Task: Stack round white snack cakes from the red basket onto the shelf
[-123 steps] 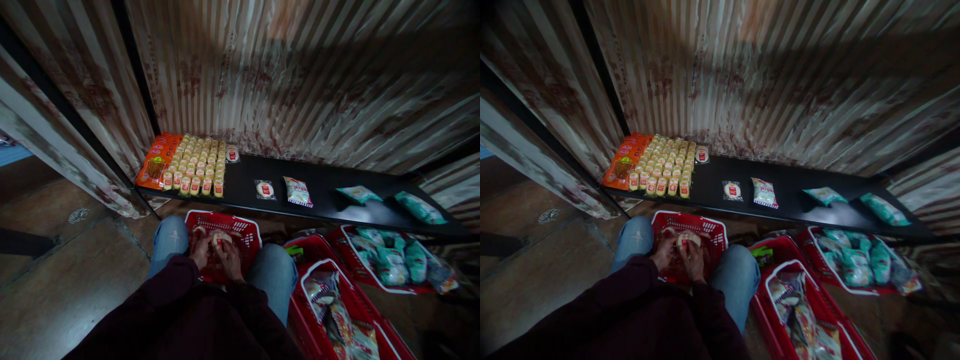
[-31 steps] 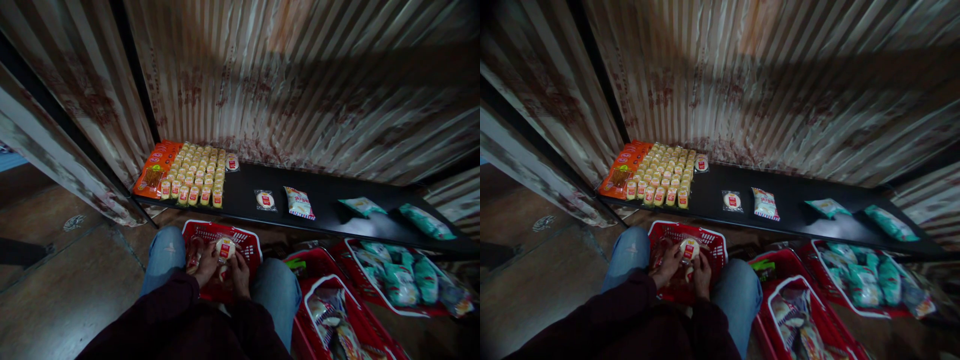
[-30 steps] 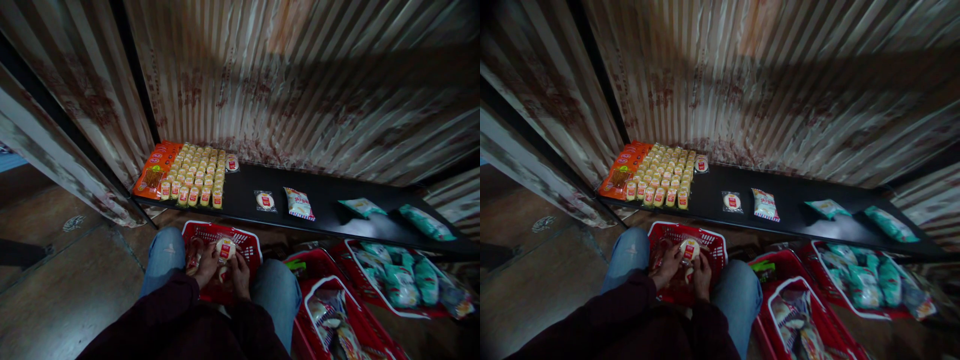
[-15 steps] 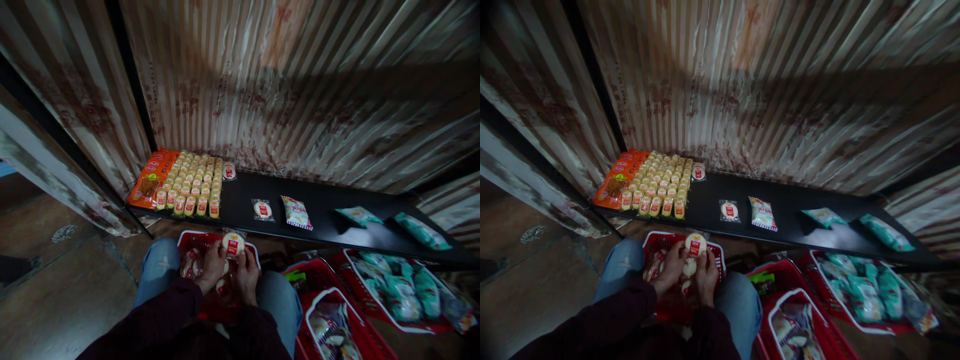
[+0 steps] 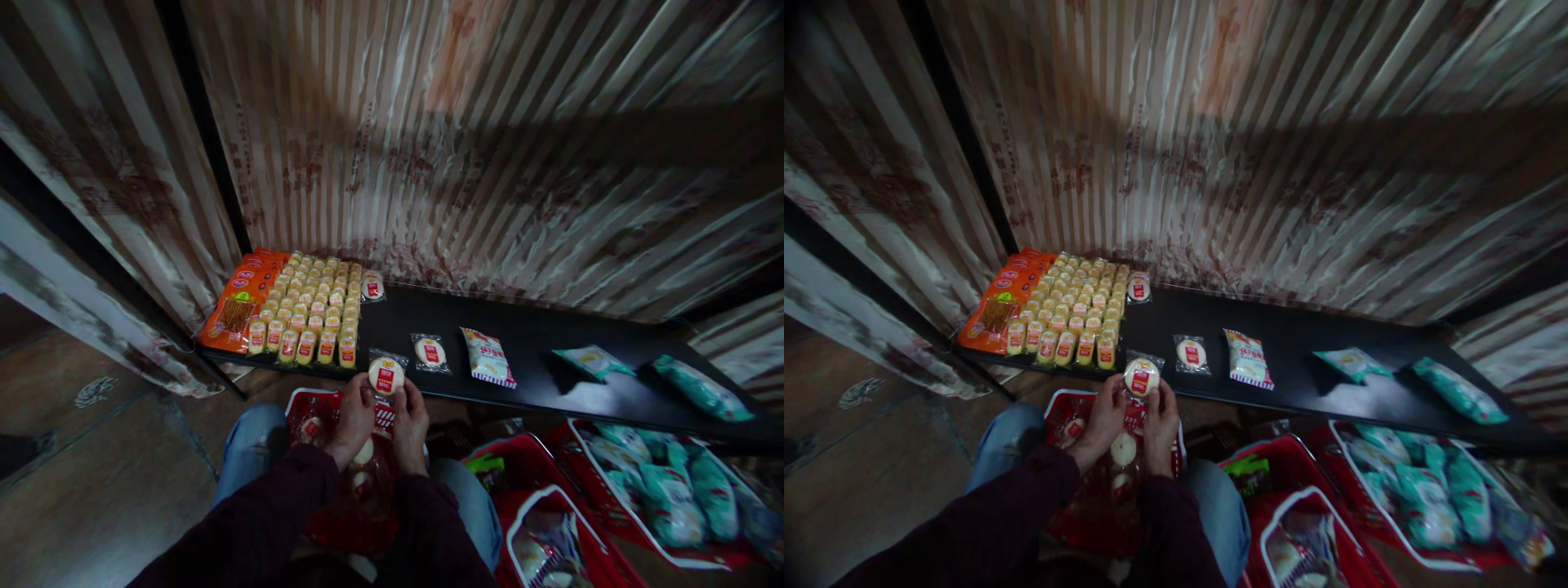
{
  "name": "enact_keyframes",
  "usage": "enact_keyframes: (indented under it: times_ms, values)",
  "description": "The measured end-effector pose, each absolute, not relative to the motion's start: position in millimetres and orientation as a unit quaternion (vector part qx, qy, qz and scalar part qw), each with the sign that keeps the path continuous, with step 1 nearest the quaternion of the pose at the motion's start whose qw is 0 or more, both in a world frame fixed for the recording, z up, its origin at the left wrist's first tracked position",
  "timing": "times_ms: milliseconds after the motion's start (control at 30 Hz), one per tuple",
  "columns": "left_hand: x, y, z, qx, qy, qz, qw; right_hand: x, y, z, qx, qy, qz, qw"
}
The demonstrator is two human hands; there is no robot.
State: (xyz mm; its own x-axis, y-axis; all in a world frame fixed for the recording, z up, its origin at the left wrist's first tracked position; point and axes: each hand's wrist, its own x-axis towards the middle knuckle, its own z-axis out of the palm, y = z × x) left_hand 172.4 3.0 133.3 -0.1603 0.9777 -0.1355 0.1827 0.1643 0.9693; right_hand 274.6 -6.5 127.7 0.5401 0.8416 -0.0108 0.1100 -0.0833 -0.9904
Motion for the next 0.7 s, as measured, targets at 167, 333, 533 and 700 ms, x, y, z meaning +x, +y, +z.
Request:
enact_keyframes:
  times_ms: [167,333,533,700]
  values:
    - [179,13,132,0.465,0.608,0.450,0.461,282,15,118,-0.664,-0.373,0.297,0.576]
    - [188,23,135,0.462,0.611,0.468,0.441,284,33,118,-0.640,-0.383,0.315,0.588]
    - [194,37,147,0.483,0.622,0.465,0.404,285,48,124,-0.633,-0.387,0.327,0.585]
    - [194,45,157,0.501,0.652,0.441,0.359,284,56,119,-0.627,-0.377,0.345,0.588]
